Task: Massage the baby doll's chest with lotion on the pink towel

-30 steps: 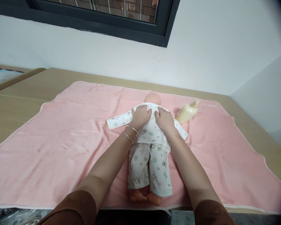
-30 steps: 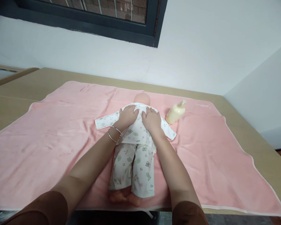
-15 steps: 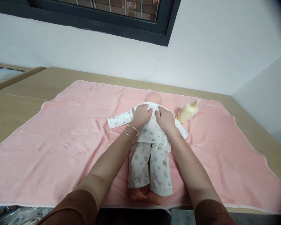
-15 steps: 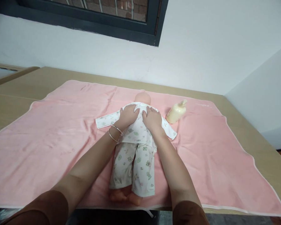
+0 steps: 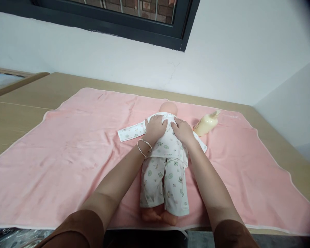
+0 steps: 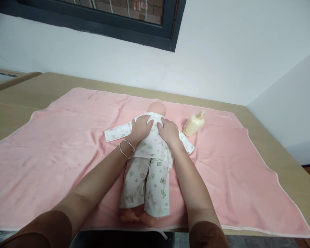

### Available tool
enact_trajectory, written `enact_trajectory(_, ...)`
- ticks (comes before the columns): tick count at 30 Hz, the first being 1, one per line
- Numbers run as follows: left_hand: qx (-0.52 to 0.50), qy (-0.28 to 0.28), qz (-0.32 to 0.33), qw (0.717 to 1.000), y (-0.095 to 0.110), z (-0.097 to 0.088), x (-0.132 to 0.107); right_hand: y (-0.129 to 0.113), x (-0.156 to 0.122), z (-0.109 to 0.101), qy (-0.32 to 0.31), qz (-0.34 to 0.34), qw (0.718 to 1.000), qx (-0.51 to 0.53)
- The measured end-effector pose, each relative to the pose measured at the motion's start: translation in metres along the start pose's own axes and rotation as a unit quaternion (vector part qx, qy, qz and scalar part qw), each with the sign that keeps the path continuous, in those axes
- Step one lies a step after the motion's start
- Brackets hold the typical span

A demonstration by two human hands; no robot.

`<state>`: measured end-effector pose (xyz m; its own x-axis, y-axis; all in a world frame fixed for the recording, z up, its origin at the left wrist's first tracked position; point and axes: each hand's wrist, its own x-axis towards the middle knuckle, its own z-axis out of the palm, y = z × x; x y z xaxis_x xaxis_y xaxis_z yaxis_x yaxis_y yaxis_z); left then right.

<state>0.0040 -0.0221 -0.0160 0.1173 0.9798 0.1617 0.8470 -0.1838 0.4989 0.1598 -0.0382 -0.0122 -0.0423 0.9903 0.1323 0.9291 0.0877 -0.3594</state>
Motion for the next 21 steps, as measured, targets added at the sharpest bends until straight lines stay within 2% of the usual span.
enact_trajectory(5,0.01,0.005,0.01,1.0,0.001,-0.001,-0.002,0.001,0.001,-0.002,-0.005,-0.003,1.0,0.004)
enact_trajectory(13,0.039,-0.032,0.046,0.998,0.005,-0.015,-0.002,-0.005,0.0,-0.004,-0.004,0.0,1.0,-0.029)
enact_trajectory(17,0.09,-0.074,0.079,0.99,0.009,-0.025,-0.007,-0.012,-0.004,-0.012,-0.008,-0.002,0.999,-0.039)
enact_trajectory(21,0.141,-0.133,0.116,0.974,0.016,-0.045,-0.022,-0.026,-0.018,-0.026,-0.028,-0.034,0.996,-0.081)
